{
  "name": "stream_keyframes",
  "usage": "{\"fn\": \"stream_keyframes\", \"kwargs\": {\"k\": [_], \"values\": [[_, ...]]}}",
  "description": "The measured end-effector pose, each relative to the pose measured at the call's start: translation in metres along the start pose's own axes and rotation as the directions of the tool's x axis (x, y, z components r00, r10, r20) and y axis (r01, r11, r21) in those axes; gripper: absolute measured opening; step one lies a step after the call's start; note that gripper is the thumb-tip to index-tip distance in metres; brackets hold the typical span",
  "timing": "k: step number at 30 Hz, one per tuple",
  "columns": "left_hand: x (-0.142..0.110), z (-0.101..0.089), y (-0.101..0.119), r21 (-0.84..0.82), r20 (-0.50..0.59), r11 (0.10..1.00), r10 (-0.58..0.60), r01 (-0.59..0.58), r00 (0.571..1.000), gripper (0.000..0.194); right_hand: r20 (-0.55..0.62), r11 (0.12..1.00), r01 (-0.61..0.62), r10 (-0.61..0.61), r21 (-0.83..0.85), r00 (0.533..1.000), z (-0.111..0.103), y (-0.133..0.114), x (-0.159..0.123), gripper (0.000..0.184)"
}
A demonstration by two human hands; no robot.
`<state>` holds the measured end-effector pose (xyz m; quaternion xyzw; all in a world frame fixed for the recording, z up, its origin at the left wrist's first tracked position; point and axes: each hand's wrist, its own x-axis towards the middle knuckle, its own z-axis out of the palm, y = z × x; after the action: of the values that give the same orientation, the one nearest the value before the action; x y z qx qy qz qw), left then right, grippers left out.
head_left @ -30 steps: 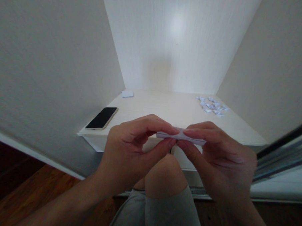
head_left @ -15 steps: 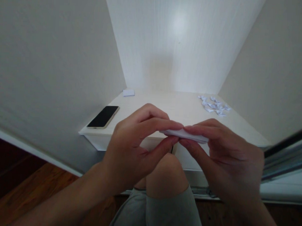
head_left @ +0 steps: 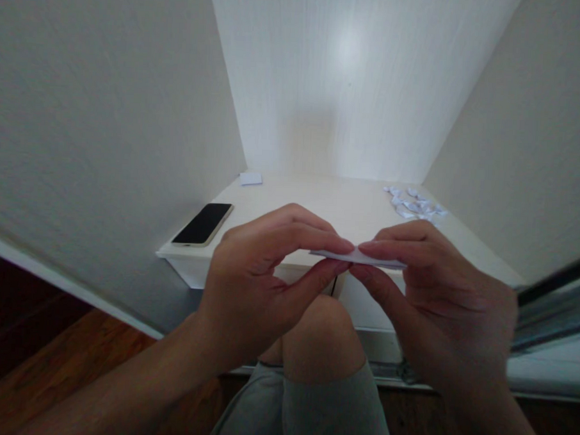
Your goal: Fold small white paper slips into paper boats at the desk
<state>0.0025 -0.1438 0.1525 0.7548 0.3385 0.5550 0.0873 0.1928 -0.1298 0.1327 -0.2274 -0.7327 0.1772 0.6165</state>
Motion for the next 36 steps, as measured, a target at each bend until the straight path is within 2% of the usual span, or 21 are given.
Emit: {"fn": "stream_keyframes", "kwargs": {"k": [16,20,26,31,36], "values": [[0.004,-0.007,-0.001,0.081,0.003,0.994,0.069,-0.069,0.998,0.013,0.036,0.981,0.057,-0.051,-0.185,0.998,-0.004,0.001,0.007,0.021],[0.005,-0.008,-0.002,0.085,0.011,0.995,0.046,-0.046,0.999,0.009,0.034,0.961,0.088,-0.082,-0.260,0.996,-0.004,0.000,0.009,0.017],[0.006,-0.008,-0.004,0.087,0.036,0.995,0.045,-0.048,0.998,0.010,0.126,0.896,0.209,-0.173,-0.393,0.977,-0.007,-0.001,0.014,0.017],[0.008,-0.009,-0.006,0.157,0.045,0.984,0.074,-0.081,0.996,0.012,0.213,0.818,0.309,-0.232,-0.485,0.949,-0.009,0.004,0.017,0.016],[0.010,-0.011,-0.007,0.194,0.055,0.979,0.051,-0.061,0.997,0.008,0.241,0.846,0.308,-0.220,-0.435,0.945,-0.009,0.007,0.019,0.016]]}}
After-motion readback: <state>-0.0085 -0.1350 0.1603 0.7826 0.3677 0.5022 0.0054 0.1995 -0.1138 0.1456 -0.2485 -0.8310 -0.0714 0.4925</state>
